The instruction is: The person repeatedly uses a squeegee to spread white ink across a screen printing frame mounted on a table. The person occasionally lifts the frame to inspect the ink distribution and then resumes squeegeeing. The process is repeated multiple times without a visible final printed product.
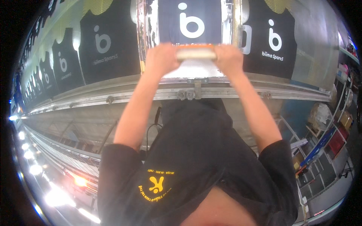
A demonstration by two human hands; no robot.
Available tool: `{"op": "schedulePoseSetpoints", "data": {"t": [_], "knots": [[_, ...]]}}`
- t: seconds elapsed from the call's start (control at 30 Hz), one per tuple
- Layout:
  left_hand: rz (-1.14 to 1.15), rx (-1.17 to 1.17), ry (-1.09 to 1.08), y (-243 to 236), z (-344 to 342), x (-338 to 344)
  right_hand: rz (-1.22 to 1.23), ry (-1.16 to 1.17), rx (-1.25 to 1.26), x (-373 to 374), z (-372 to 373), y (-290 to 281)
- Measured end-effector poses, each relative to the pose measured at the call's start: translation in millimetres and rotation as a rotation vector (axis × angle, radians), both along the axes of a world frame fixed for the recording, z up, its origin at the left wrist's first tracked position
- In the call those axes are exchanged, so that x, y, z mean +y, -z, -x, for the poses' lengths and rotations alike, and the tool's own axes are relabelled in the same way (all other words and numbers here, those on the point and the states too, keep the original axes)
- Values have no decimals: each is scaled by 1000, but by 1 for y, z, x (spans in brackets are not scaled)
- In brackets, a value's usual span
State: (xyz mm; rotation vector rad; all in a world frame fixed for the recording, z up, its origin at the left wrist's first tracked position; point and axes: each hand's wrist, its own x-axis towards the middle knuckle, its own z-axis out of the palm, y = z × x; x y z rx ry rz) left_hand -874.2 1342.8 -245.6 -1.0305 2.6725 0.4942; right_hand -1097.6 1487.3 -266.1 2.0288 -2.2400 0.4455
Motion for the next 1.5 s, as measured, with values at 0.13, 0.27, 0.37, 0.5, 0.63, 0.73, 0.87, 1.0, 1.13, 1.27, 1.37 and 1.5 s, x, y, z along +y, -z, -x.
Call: {"op": "schedulePoseSetpoints", "data": {"t": [0.13, 0.27, 0.37, 0.5, 0.63, 0.73, 0.87, 1.0, 1.13, 1.27, 1.37, 1.5], "knots": [[41, 162, 72, -11, -21, 21, 41, -17, -83, 32, -21, 0], [-23, -25, 130, -19, -11, -54, -212, -5, -201, -36, -10, -13], [-6, 16, 175, -12, -7, -109, -429, 18, -264, -98, -9, -15], [-142, -35, 120, 7, -8, -142, -612, -9, -356, -142, -5, -3], [-413, -174, 164, 11, 15, -188, -802, -5, -506, -173, 16, 0], [-398, -78, 256, -4, 40, -243, -624, 70, -657, -199, 54, -17], [-133, 87, 251, -23, 74, -315, 104, 529, -851, -206, 109, -36], [99, 237, 287, -24, 109, -392, 200, 928, -823, -216, 142, -12], [123, 221, 291, -13, 135, -449, 262, 923, -964, -246, 134, 23], [-54, 237, 294, -11, 141, -476, -7, 931, -1139, -282, 120, 17], [-149, 280, 238, -11, 130, -486, -13, 993, -1187, -304, 116, -4], [-215, 361, 163, -2, 94, -493, 108, 823, -1222, -352, 115, -25]]}}
